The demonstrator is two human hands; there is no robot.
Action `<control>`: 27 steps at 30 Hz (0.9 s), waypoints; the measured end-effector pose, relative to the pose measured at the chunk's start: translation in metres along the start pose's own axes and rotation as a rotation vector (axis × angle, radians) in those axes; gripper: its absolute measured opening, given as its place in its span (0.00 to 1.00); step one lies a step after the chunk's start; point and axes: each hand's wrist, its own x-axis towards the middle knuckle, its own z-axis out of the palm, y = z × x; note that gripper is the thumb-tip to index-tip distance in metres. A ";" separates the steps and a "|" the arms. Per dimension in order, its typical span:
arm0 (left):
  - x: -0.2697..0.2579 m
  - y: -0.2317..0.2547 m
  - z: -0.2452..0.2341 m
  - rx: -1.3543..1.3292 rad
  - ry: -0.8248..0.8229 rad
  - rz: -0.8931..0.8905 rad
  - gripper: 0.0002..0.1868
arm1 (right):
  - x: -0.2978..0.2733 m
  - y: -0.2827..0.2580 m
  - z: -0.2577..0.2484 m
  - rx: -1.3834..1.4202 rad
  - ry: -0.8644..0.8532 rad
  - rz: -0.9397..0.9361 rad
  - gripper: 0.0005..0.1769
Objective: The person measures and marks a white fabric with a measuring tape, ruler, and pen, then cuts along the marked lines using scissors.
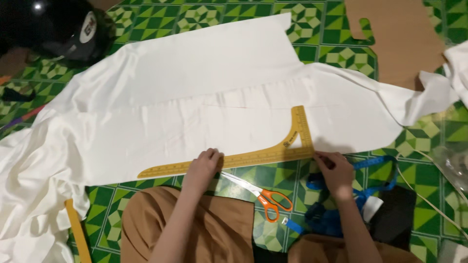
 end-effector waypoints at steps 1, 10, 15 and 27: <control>0.001 0.001 0.002 0.005 0.005 -0.010 0.19 | 0.000 0.000 0.000 -0.004 -0.001 0.005 0.11; -0.006 0.010 -0.003 -0.035 -0.065 -0.113 0.19 | 0.000 -0.001 0.001 -0.022 -0.052 0.089 0.13; -0.003 0.010 -0.009 -0.064 -0.080 -0.097 0.20 | -0.001 0.000 0.002 0.009 -0.037 0.092 0.13; -0.003 0.012 -0.013 -0.082 -0.029 -0.060 0.20 | 0.000 -0.004 0.000 -0.001 -0.062 0.107 0.13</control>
